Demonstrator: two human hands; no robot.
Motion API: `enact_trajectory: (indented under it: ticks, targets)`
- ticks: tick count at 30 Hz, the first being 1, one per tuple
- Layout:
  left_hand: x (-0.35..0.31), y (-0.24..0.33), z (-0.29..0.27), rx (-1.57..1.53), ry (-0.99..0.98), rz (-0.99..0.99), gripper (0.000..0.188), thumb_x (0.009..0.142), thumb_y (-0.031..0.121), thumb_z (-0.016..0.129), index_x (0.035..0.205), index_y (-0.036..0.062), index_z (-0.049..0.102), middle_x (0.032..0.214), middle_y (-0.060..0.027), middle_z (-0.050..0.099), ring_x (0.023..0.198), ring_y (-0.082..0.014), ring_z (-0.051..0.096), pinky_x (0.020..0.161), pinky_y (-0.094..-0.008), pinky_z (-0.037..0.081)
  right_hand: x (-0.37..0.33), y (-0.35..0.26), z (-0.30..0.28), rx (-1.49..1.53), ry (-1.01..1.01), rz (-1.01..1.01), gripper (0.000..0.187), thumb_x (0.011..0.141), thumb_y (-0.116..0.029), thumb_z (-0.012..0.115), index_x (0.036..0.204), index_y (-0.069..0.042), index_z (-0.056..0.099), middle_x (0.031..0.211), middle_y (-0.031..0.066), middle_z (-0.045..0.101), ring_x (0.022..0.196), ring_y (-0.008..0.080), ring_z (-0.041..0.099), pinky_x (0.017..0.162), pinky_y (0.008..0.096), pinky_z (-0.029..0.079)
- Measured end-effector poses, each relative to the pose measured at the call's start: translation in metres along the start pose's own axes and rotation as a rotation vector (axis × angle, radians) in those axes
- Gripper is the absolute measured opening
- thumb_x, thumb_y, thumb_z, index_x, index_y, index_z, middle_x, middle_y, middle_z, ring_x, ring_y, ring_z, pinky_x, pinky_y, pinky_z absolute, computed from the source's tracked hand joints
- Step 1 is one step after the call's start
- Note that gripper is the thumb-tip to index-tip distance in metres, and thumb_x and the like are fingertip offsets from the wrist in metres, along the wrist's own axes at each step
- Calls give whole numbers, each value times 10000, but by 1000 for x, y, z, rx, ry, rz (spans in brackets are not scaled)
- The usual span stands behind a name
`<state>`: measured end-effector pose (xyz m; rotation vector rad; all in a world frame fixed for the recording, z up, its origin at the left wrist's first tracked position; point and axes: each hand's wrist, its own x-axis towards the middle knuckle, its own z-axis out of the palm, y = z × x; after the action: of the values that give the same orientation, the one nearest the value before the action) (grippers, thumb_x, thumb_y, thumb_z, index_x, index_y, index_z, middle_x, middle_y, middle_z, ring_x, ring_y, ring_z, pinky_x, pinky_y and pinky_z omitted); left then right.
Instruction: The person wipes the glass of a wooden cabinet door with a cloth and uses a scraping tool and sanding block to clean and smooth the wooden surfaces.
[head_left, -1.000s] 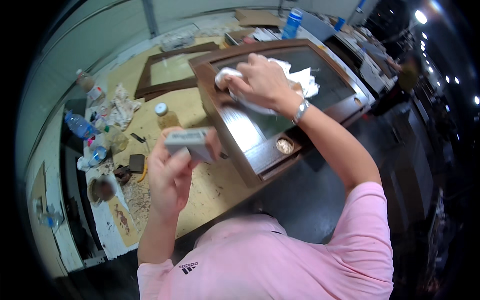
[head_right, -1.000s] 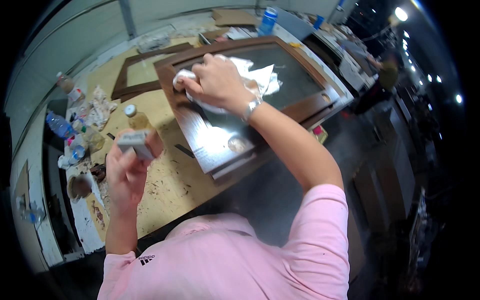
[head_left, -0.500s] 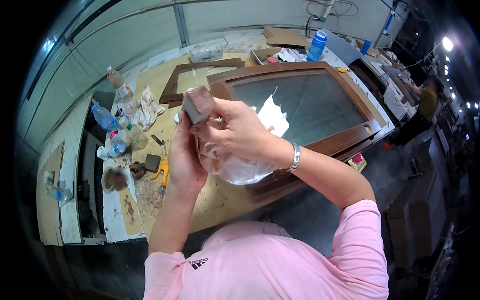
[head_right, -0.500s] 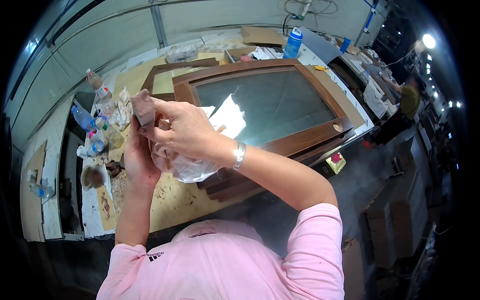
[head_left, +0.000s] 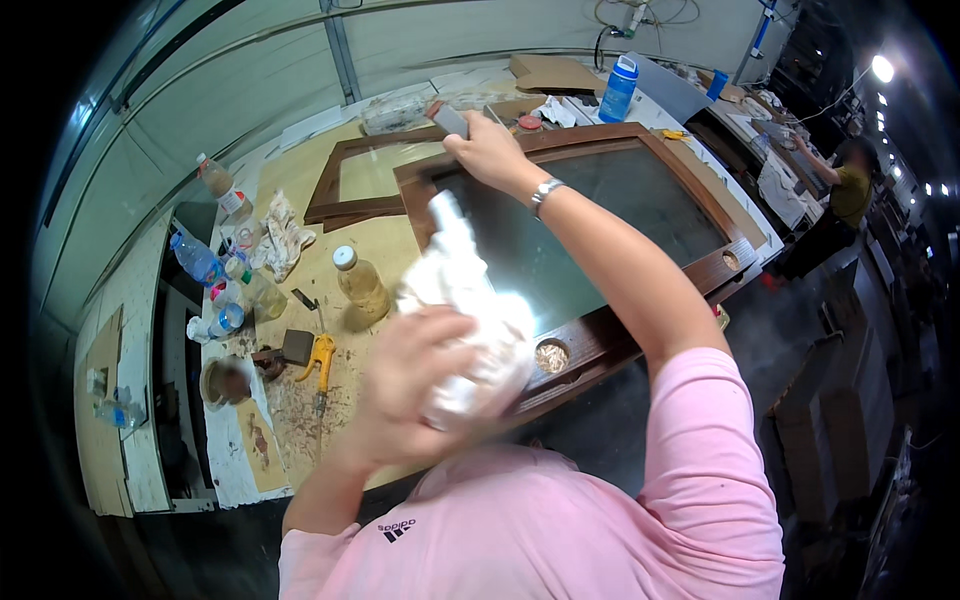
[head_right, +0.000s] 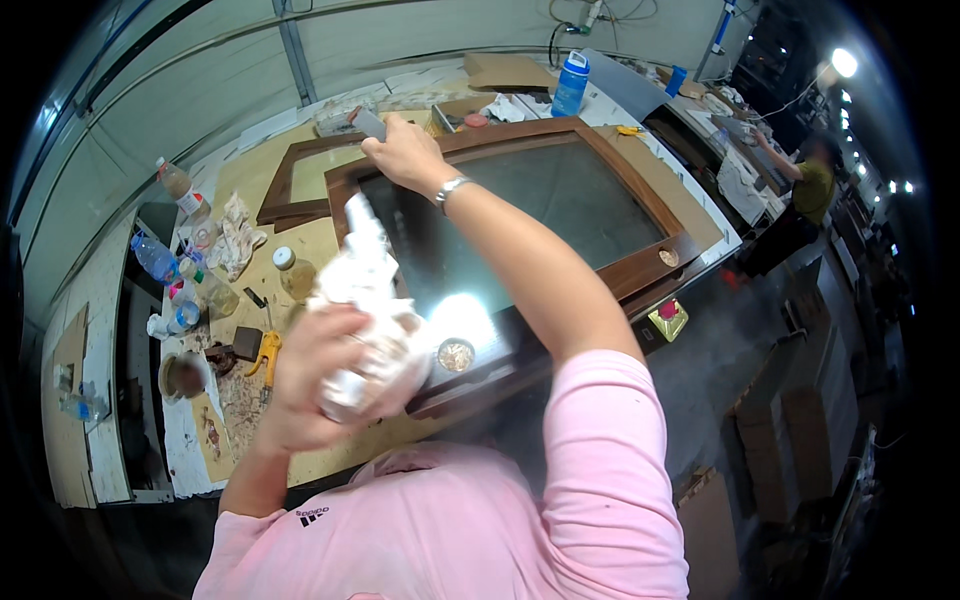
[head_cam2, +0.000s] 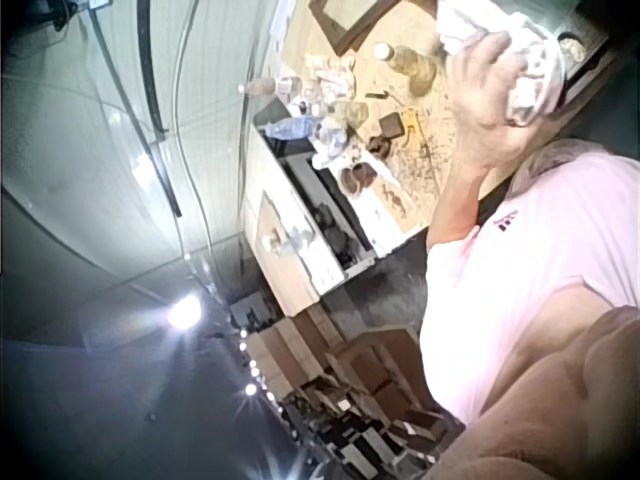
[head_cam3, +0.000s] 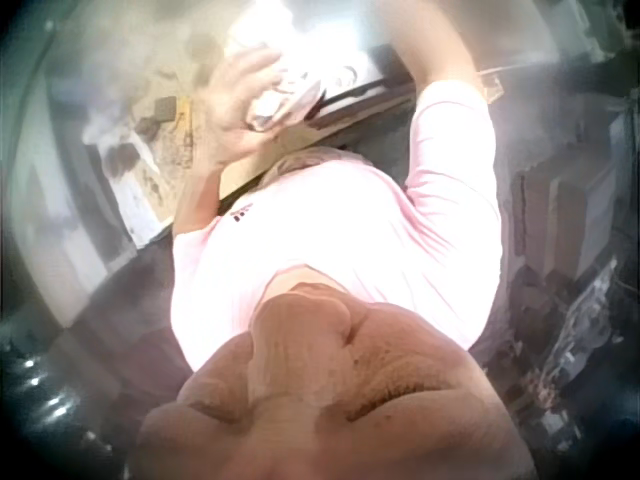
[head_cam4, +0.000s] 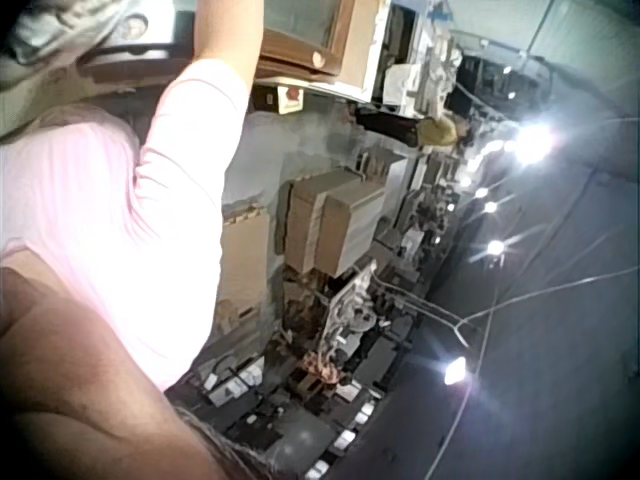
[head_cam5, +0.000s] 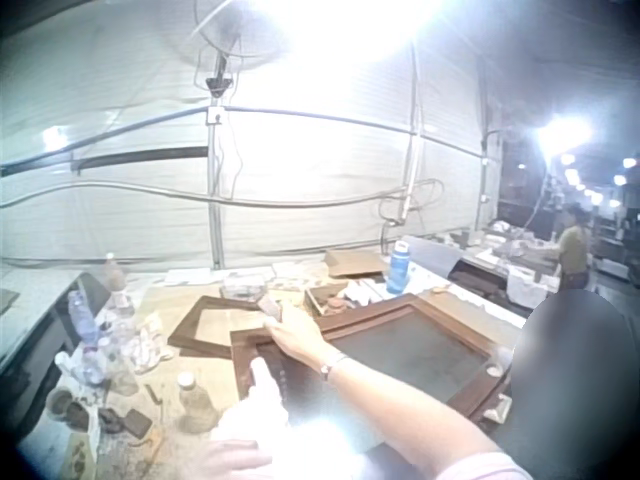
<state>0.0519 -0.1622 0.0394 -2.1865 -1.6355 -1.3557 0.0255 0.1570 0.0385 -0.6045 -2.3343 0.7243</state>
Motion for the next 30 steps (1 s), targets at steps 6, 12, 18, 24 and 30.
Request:
enact_trajectory:
  ticks: [6,12,18,24,30]
  targets:
    - [5,-82,21,50,186,-104,413,675,231,852,1018,90,671,1174,-132,677,1094,-335,637,936,-408,471,27,19,44,-207,-79,20,453,851,-368,573,1037,45,582,975,296,684,986,442,655,888,503,497]
    - [4,-39,6,-24,-104,35,399,662,250,830,1038,166,725,1121,-72,692,1007,-230,627,948,-418,411,5,18,32,-222,-54,-20,326,863,-273,615,979,24,541,882,290,676,889,442,662,829,494,518]
    - [25,-167,17,43,376,-267,368,675,228,802,994,73,705,1035,-110,675,1036,-274,602,884,-444,447,9,9,38,-254,-48,-88,353,859,-281,660,990,18,524,852,273,679,868,428,668,803,501,516]
    - [14,-123,24,-78,119,32,347,713,188,764,1028,69,682,1186,-149,673,1175,-341,597,1042,-497,418,12,18,33,-245,-46,-14,321,850,-228,657,1024,25,563,898,292,667,900,460,642,817,516,498]
    - [64,-258,-22,18,399,-676,267,836,88,673,1081,-19,659,882,-114,725,722,-182,684,669,-330,540,8,4,33,-243,-39,-32,322,854,-240,634,977,38,527,862,285,672,883,444,657,835,505,507]
